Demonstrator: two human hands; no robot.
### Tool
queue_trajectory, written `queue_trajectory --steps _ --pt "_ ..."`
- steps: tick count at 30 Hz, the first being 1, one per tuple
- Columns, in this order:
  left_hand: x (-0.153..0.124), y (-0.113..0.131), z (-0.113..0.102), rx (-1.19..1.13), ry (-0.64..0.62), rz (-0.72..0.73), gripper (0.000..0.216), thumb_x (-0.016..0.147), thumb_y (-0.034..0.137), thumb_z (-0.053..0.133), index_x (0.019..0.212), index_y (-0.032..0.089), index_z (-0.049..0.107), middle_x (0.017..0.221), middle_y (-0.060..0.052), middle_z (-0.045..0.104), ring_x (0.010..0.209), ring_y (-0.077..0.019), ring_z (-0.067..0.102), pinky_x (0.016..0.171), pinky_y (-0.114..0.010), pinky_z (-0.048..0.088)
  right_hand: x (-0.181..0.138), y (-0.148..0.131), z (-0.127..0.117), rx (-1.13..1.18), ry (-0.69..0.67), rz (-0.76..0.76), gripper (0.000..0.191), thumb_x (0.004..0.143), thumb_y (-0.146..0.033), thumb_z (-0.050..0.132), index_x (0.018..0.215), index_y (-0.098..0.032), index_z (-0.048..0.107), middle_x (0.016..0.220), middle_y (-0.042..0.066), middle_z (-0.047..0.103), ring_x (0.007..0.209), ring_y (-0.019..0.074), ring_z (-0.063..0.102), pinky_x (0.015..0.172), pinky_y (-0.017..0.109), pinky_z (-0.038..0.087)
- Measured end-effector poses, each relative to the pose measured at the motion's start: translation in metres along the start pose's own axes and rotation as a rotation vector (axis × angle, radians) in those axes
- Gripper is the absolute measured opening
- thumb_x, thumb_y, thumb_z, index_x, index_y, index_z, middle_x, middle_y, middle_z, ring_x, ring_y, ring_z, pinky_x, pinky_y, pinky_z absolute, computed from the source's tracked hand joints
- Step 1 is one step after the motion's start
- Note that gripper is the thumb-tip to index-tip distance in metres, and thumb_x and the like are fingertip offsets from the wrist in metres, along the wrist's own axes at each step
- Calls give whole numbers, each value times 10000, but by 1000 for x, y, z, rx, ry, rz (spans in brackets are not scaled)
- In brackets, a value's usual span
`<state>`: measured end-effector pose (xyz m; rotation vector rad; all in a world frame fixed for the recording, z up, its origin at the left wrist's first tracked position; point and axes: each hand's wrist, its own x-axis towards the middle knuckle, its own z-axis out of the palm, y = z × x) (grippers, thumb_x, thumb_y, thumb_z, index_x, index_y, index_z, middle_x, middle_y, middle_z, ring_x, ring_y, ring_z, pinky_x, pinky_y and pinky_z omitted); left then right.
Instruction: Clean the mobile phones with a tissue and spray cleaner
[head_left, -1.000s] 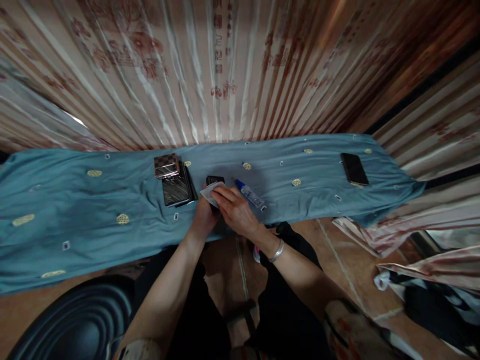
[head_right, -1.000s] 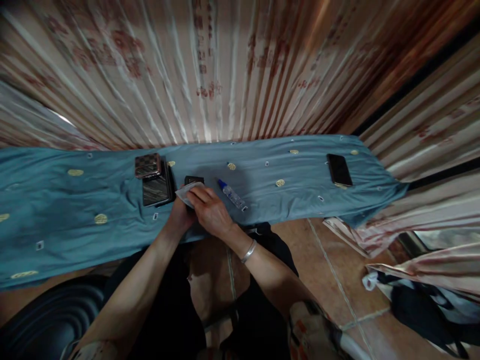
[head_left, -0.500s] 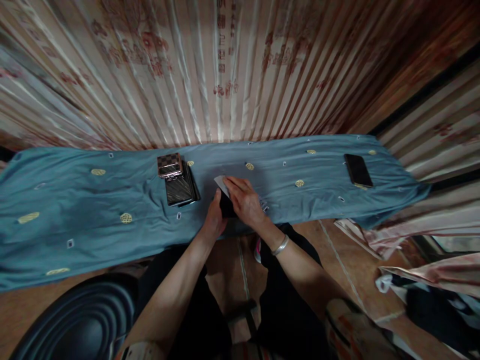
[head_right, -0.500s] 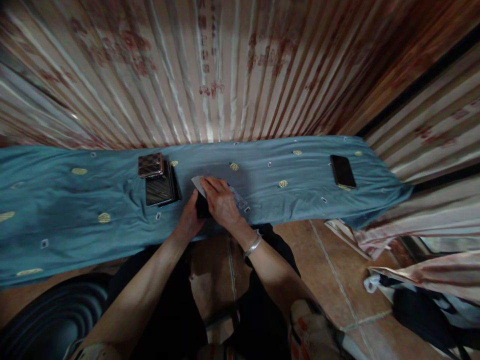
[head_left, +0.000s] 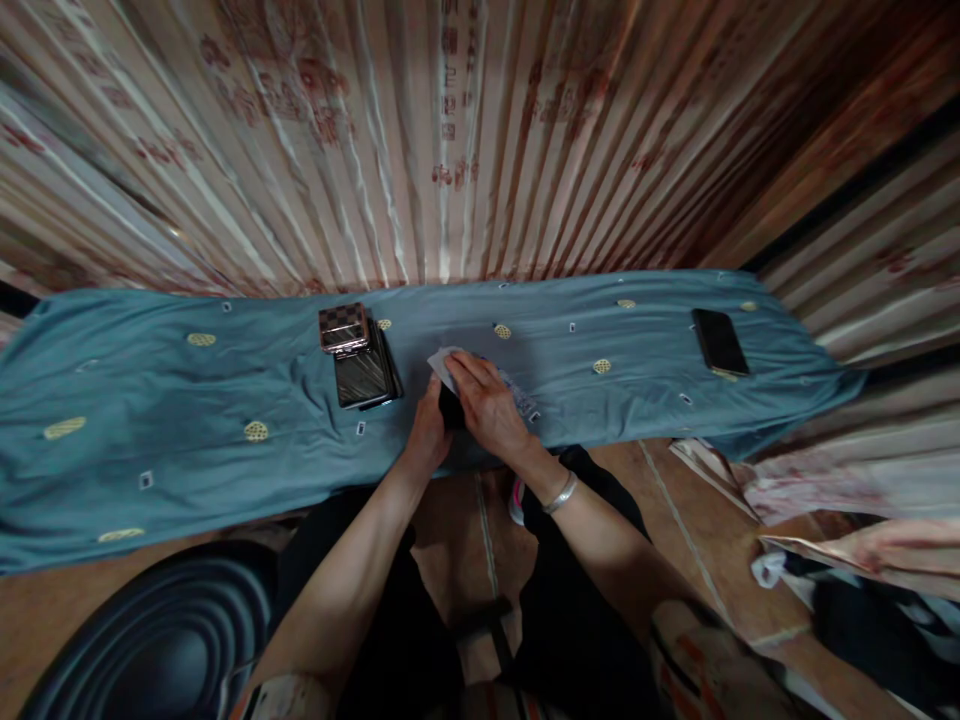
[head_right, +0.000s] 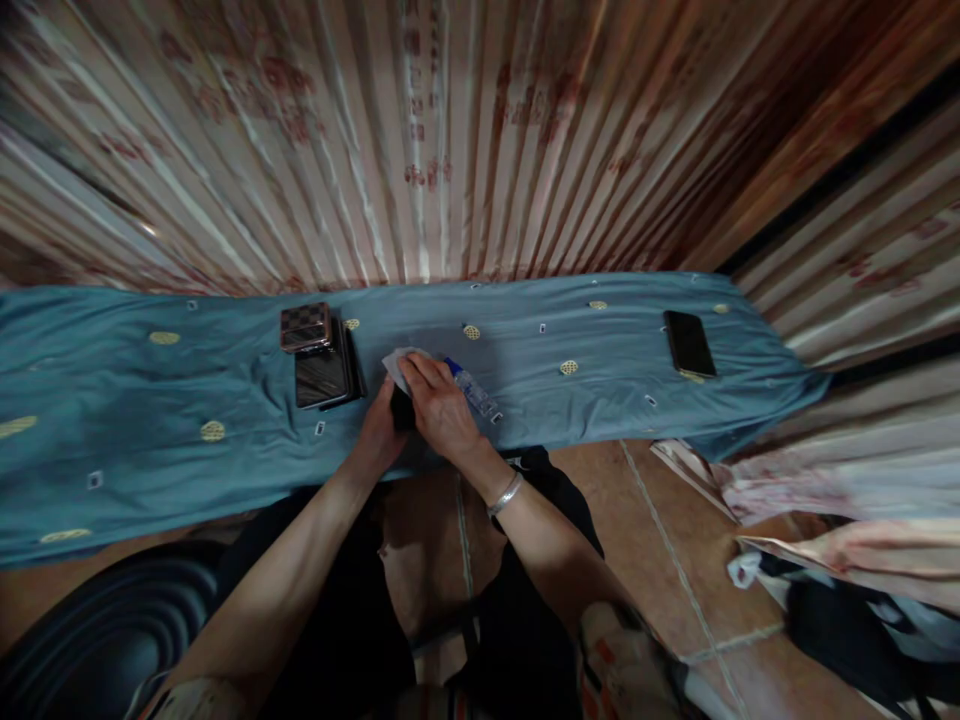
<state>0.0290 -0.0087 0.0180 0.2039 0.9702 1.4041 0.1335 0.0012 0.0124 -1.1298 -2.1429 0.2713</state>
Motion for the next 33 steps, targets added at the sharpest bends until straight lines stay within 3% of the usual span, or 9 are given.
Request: queue_trajectory --steps 8,13,21,25,30,33 --pt "6 10 -3 -31 -49 3 301 991 350 514 1039 145 730 1041 -84 784 1144 -218 700 1028 -324 540 -2 13 4 -16 10 72 490 972 -112 376 1413 -68 584 1380 230 636 1270 309 590 1119 526 486" --pt "7 17 -1 -73 -8 -41 372 1042 318 405 1018 117 717 953 -75 786 1054 -183 727 1000 -287 547 -9 7 7 -46 7 31 482 977 -116 379 1405 -55 593 1406 216 621 1283 306 583 1139 505 476" --pt "17 25 -9 -107 24 -61 378 1033 349 434 895 127 708 778 -59 751 967 -196 744 916 -282 575 -15 -11 8 -68 -35 -42 467 979 -85 395 1386 -95 623 1385 194 637 1260 290 595 1098 474 518" --pt "23 17 -12 -3 -4 21 383 1018 331 429 819 138 692 784 -72 735 972 -207 733 915 -301 571 -18 -16 8 -64 -31 -101 487 979 -72 393 1420 -121 594 1435 170 607 1312 272 566 1137 459 489" --pt "24 1 -16 154 -42 168 226 923 110 494 828 159 693 913 -67 757 1059 -201 698 969 -288 529 -12 -13 8 -79 10 -118 489 984 -78 396 1437 -122 575 1486 164 574 1350 274 536 1173 474 451" --pt "23 -2 -19 376 -67 303 199 939 178 529 909 169 725 954 -54 763 1077 -203 680 988 -301 509 -4 -7 3 -87 23 -74 521 977 -67 382 1467 -136 545 1501 158 563 1366 275 524 1177 495 442"
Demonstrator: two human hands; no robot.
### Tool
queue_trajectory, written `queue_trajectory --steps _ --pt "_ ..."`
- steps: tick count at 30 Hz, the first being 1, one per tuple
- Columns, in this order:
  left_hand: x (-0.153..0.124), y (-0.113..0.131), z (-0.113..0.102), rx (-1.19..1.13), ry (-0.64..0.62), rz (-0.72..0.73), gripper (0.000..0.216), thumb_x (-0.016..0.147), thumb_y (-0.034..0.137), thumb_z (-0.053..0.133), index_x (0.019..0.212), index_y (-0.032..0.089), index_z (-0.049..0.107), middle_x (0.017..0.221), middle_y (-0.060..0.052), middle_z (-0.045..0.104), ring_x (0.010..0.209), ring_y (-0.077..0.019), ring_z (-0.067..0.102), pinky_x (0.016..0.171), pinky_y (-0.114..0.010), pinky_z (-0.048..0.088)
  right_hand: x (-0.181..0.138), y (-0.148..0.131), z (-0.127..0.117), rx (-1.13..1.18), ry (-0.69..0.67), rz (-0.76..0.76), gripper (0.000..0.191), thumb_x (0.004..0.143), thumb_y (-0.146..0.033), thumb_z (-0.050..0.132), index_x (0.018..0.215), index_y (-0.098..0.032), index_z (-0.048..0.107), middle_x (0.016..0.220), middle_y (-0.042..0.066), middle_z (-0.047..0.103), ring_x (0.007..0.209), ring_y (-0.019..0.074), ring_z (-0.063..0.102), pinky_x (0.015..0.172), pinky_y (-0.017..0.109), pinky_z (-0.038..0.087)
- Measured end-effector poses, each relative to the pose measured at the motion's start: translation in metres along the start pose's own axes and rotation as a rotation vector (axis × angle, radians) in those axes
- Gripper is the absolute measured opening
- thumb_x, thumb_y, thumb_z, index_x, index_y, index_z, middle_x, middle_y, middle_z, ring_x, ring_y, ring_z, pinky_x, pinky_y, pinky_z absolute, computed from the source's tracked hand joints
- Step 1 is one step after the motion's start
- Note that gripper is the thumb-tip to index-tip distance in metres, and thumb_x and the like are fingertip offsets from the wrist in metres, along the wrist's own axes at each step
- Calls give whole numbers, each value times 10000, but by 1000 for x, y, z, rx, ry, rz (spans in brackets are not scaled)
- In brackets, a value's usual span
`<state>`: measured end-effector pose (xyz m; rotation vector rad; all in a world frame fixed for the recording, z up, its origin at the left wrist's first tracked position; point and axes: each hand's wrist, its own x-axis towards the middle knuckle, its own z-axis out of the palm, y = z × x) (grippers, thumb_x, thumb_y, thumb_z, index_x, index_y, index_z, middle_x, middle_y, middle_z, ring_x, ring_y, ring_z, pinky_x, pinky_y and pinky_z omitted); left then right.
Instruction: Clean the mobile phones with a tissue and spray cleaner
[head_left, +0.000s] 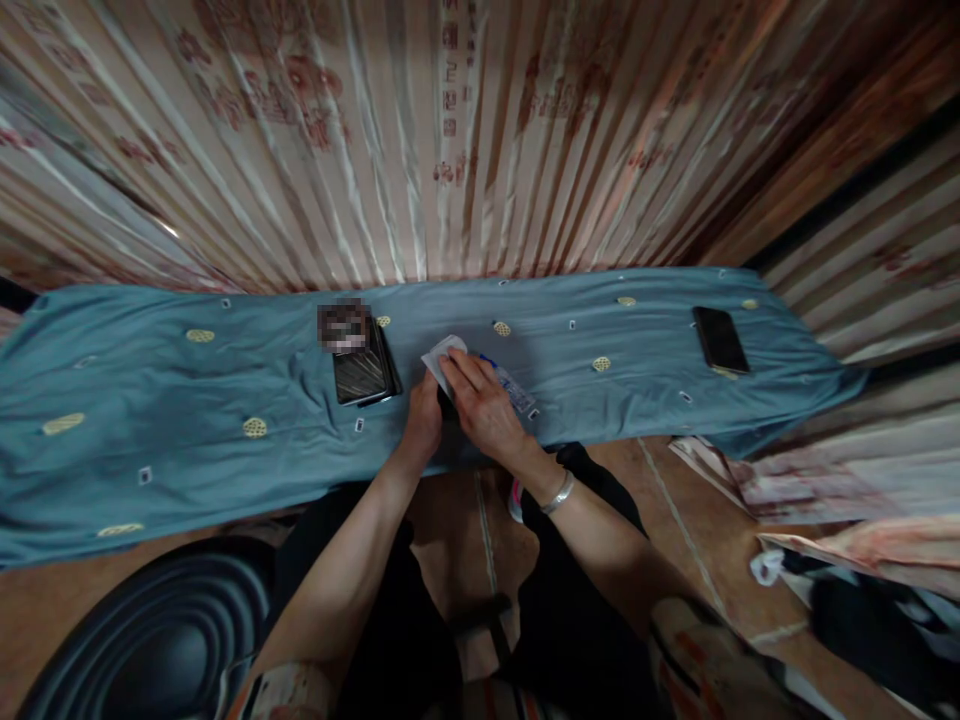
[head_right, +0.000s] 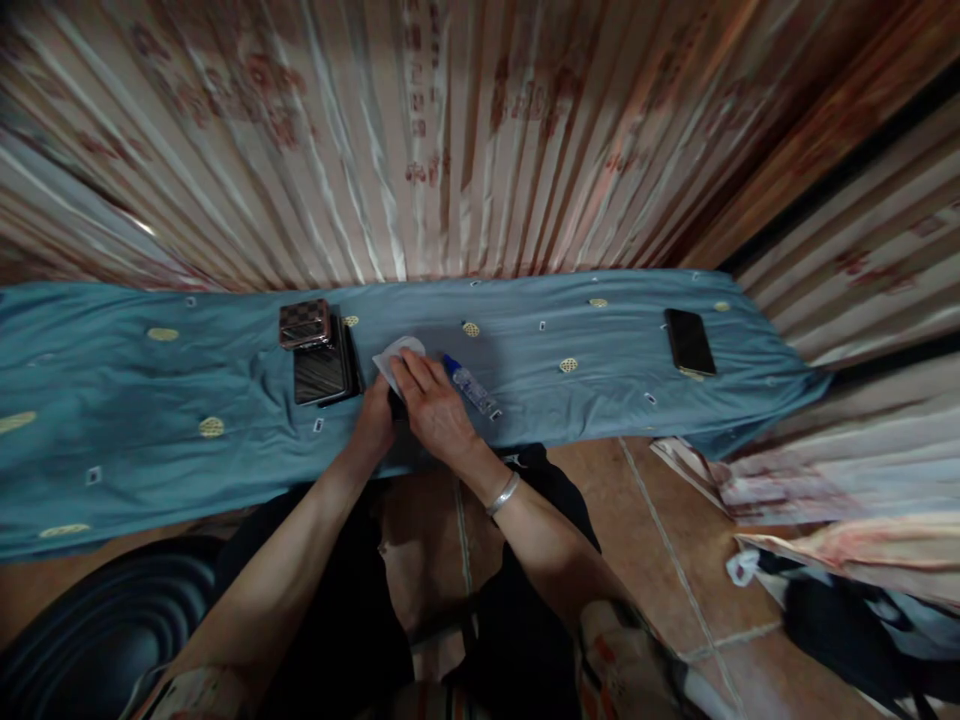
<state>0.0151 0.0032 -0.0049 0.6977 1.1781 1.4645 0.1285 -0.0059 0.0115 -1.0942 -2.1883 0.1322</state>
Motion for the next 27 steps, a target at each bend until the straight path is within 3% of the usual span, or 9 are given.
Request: queue_trajectory --steps 7,13,19,27 --pt "-5 5 -3 277 -75 84 271 954 249 538 786 158 730 760 -26 700 817 -181 638 847 -279 486 7 10 -9 27 47 24 525 971 -76 350 1452 -140 549 1402 153 631 1340 266 540 1178 493 435" --pt "-11 8 -5 250 -85 33 374 915 441 612 671 164 674 627 3 587 630 -152 532 628 -270 420 4 26 -5 87 91 61 465 975 -110 365 1388 -132 578 1290 176 683 1227 275 620 1081 479 515" --pt "-10 10 -2 237 -109 38 435 845 564 658 679 162 667 624 14 566 612 -137 498 622 -276 412 3 31 -8 112 125 92 423 965 -97 371 1287 -176 633 1191 142 724 1112 255 675 1037 438 537" --pt "-11 12 -2 308 -149 49 398 851 515 662 657 169 643 623 18 554 631 -141 495 650 -286 404 4 27 -16 210 169 87 360 994 -156 397 1237 -216 655 1202 96 733 1160 217 660 1043 388 526"
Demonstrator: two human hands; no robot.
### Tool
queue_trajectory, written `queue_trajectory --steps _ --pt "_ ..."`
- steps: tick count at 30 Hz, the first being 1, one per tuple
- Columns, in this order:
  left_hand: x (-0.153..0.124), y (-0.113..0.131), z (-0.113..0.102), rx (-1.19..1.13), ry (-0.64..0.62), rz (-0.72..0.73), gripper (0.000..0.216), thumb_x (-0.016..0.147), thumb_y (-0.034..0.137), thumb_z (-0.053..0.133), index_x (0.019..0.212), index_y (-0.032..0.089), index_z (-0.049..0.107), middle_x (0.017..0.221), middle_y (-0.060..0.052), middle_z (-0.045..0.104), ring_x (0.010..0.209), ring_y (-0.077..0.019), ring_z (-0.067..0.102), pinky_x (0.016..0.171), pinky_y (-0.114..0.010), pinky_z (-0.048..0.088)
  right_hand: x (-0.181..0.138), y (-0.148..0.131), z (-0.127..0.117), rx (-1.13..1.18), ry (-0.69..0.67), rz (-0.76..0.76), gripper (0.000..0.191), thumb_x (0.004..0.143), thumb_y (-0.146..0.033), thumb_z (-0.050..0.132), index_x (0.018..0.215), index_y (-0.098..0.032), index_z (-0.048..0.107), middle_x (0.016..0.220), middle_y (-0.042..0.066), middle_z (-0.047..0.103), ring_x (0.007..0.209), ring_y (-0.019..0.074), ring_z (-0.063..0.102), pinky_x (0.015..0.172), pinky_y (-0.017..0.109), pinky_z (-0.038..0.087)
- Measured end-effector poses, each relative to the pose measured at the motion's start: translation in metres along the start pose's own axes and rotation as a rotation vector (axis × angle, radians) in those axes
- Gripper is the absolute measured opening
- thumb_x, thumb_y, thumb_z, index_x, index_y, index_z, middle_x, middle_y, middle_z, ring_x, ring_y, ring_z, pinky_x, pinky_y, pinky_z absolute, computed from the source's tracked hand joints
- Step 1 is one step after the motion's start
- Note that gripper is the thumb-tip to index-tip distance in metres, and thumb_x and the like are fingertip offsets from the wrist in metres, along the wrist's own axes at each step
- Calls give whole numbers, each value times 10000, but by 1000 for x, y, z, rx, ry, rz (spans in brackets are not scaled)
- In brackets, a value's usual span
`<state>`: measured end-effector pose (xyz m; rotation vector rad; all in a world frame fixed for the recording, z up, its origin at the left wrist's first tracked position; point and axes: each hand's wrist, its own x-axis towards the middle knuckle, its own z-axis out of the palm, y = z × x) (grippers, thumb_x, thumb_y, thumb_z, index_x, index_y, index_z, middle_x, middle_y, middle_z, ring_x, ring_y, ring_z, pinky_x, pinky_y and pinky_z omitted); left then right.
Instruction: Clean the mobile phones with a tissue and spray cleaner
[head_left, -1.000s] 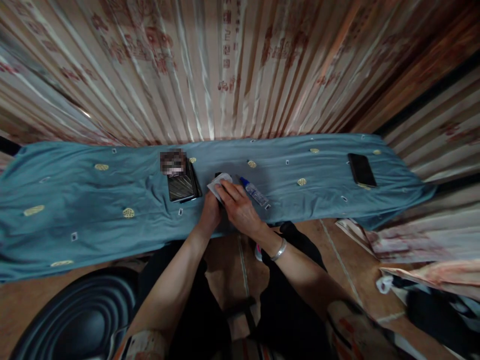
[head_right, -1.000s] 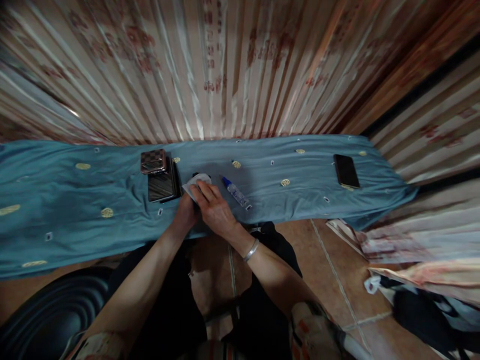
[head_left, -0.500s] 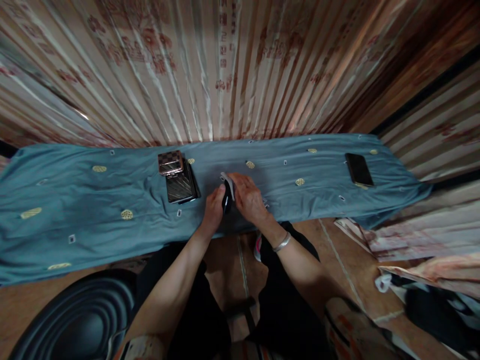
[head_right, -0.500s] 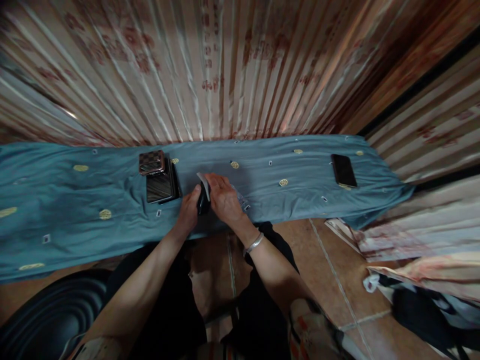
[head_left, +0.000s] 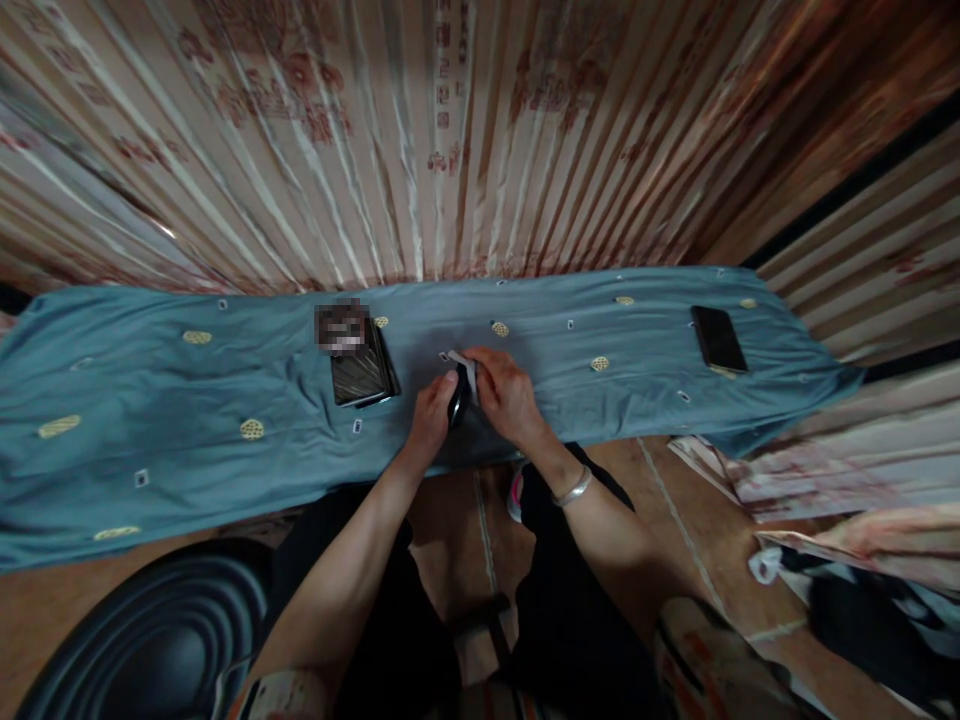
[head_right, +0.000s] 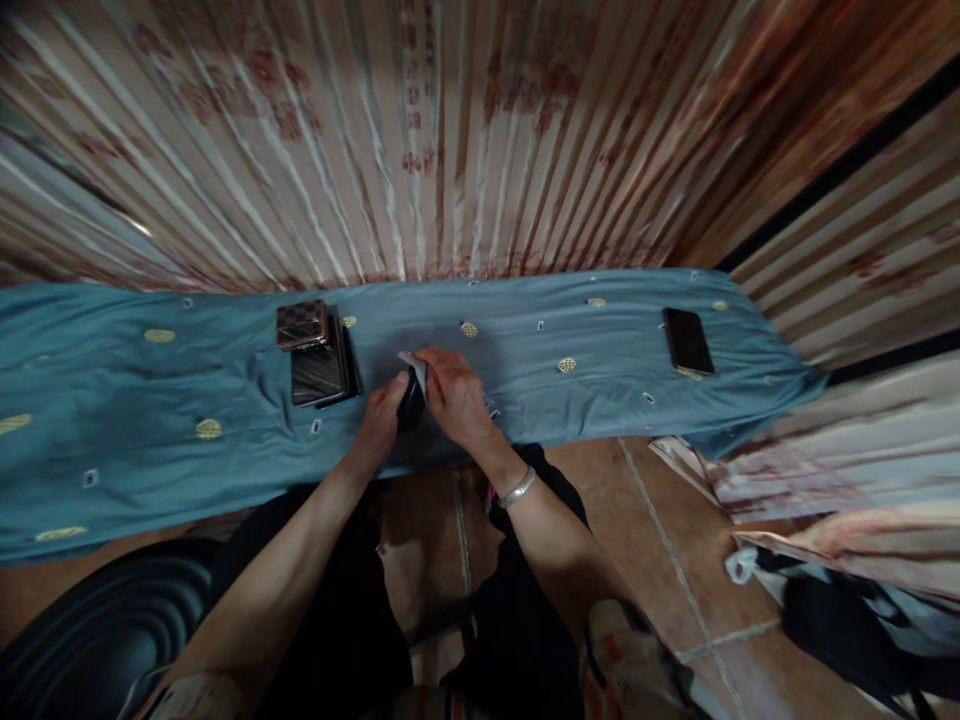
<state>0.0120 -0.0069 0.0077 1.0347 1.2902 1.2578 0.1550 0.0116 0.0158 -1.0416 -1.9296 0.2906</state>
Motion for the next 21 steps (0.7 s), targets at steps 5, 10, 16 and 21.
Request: queue_trajectory --steps 5,10,16,21 --pt "-2 -2 1 -128 32 -61 387 812 513 710 661 157 678 607 22 565 607 -129 494 610 -272 390 -1 12 2 0 -19 104 357 961 -130 408 1179 -194 684 1132 96 762 1082 213 704 997 357 552" --pt "-1 3 8 -372 44 -163 343 843 489 697 792 151 714 656 11 631 635 -139 587 637 -264 461 -3 13 9 49 -1 169 409 954 -124 398 1244 -207 674 1211 83 756 1147 203 705 1026 363 553" --pt "1 5 14 -591 78 -235 346 996 426 490 1023 172 722 887 -63 751 1011 -227 710 867 -318 564 -4 3 21 -8 26 177 448 978 -158 394 1367 -197 613 1316 94 717 1231 207 674 1082 379 531" --pt "4 11 11 -657 137 -277 403 1039 385 378 1082 148 702 925 -70 765 1034 -211 715 931 -312 556 -9 -3 26 -9 -24 169 419 995 -186 419 1365 -148 613 1308 142 716 1212 230 684 1059 387 549"
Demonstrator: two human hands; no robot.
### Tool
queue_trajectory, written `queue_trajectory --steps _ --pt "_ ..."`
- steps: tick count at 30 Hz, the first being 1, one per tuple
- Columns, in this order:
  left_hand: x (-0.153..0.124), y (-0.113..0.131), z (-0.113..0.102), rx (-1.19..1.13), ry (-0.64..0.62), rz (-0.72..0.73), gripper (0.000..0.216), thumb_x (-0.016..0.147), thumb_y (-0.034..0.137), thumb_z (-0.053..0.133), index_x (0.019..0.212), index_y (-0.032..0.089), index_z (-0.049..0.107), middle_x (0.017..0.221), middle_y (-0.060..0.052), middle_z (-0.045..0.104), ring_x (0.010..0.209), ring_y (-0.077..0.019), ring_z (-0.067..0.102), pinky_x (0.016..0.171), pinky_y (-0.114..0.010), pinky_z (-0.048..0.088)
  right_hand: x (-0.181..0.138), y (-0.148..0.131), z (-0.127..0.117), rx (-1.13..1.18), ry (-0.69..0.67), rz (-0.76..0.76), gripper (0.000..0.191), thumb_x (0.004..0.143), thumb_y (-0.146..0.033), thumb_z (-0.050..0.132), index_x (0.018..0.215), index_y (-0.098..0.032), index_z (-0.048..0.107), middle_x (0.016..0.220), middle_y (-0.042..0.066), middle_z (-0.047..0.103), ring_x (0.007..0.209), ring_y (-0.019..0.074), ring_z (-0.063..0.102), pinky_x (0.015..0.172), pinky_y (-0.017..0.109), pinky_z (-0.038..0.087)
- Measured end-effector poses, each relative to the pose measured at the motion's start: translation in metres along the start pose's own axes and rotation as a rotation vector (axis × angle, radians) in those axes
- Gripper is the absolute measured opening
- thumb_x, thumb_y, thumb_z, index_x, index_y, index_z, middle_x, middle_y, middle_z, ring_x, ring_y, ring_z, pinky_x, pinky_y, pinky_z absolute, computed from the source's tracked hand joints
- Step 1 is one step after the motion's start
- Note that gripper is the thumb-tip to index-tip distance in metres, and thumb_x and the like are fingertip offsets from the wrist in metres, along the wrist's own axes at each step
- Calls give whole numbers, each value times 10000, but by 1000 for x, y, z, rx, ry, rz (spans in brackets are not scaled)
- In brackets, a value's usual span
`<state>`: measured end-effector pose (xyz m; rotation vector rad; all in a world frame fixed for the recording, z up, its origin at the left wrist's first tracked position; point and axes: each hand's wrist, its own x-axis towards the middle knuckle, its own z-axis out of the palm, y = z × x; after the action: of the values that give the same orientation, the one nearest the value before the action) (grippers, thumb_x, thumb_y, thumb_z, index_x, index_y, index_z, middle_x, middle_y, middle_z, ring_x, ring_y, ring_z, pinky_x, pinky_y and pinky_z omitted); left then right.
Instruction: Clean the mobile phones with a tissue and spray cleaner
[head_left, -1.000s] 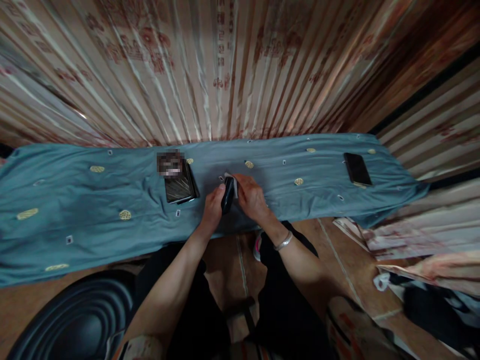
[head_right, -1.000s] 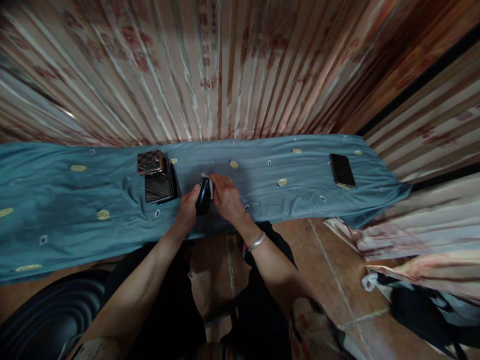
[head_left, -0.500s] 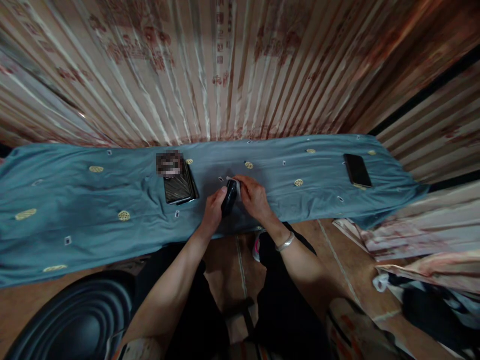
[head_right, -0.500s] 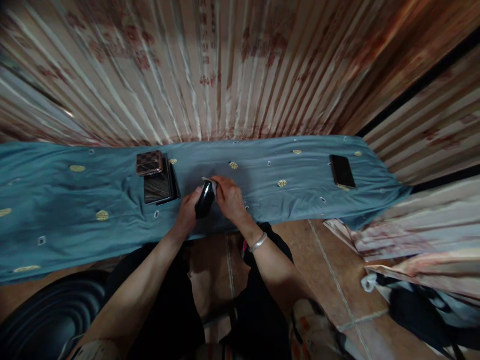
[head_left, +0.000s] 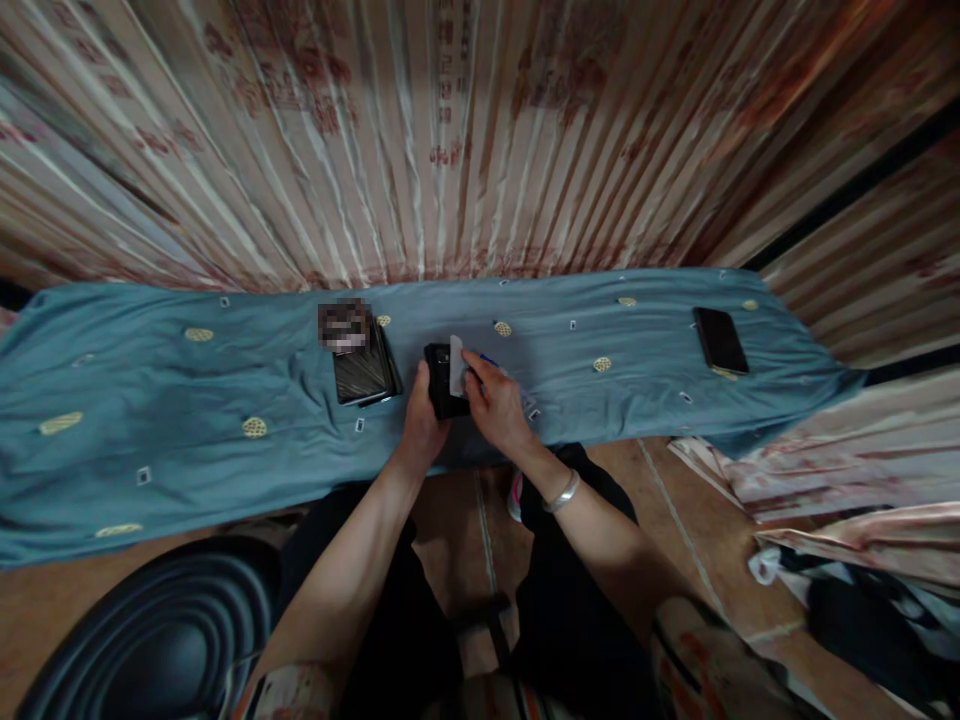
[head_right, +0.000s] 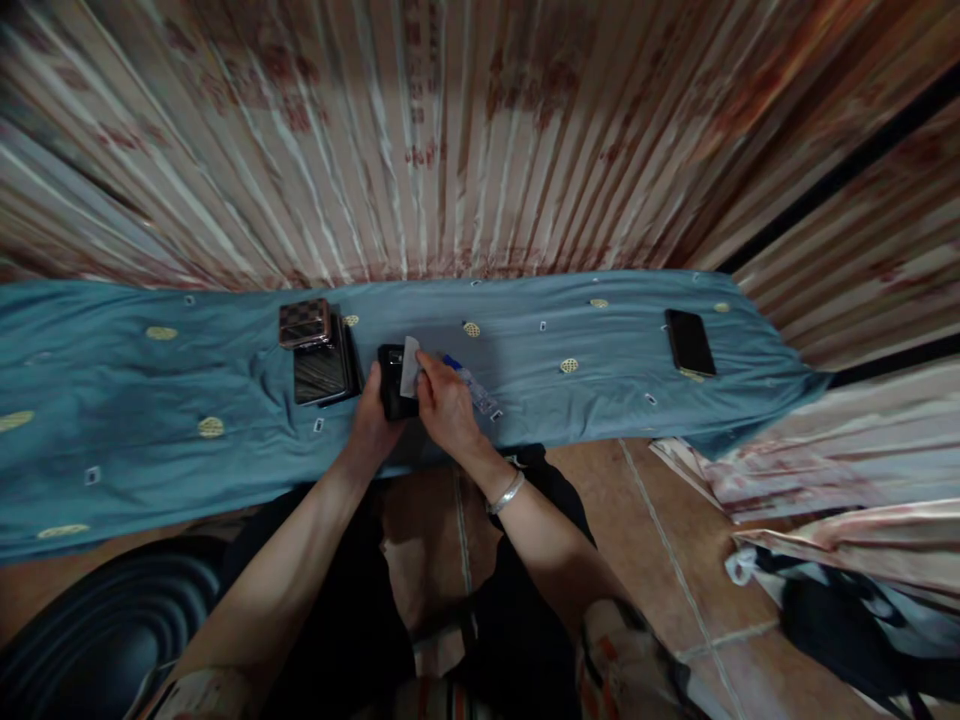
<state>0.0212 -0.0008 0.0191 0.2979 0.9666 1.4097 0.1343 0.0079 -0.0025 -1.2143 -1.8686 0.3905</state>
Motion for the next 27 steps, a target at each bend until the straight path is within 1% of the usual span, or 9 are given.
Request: queue_trajectory --steps 2,5,9,12,14,17,19,23,27 --pt "0 6 1 -22 38 -17 401 1041 377 377 1063 141 700 902 -62 765 993 -194 724 918 -288 556 -3 -2 1 5 -35 -6 412 993 -175 427 1354 -148 623 1288 142 726 1193 231 692 1048 394 556" --pt "0 15 2 -44 61 -32 403 1044 389 375 1001 151 698 842 -49 759 940 -179 733 885 -266 563 -8 -7 0 10 -94 -18 425 979 -143 425 1350 -164 631 1276 132 734 1178 236 697 1036 420 566" --pt "1 22 -4 -8 43 -54 461 1044 436 353 891 159 688 750 -57 739 904 -197 744 834 -272 581 -15 -13 -1 18 -157 -38 426 957 -124 445 1331 -144 648 1251 144 742 1149 241 711 1021 414 578" --pt "3 25 -11 23 4 -26 436 1009 482 430 901 153 696 796 -81 756 895 -211 745 823 -290 588 -21 -16 -2 27 -182 -49 444 924 -113 499 1338 -172 649 1242 122 749 1127 234 719 997 388 590" --pt "5 27 -13 33 5 -17 428 991 495 455 917 151 699 825 -97 760 911 -221 744 834 -302 590 -24 -17 -1 43 -192 -52 463 902 -114 535 1345 -197 646 1227 101 756 1093 226 730 972 373 599" --pt "6 28 -14 37 50 -17 424 996 466 423 899 153 692 810 -113 755 959 -247 740 866 -331 593 -26 -17 -1 66 -200 -56 457 903 -134 567 1347 -215 641 1213 85 759 1046 211 742 942 355 607" --pt "7 28 -13 44 70 -22 425 1005 430 393 873 157 690 797 -118 752 978 -260 737 881 -346 594 -25 -15 -1 55 -207 -73 425 924 -156 579 1339 -218 642 1214 87 756 1063 209 735 953 353 601" --pt "9 28 -13 40 70 -50 463 1027 386 325 837 165 685 789 -118 744 976 -249 734 878 -334 589 -20 -13 -6 -15 -229 -146 356 975 -180 559 1318 -196 654 1196 115 752 1114 234 707 1002 403 580" --pt "16 24 -18 53 34 -89 455 1011 469 382 823 185 684 782 -110 732 942 -256 727 844 -343 591 -14 -14 -13 -98 -234 -210 342 998 -204 545 1316 -219 668 1236 117 724 1157 257 670 1039 467 559"
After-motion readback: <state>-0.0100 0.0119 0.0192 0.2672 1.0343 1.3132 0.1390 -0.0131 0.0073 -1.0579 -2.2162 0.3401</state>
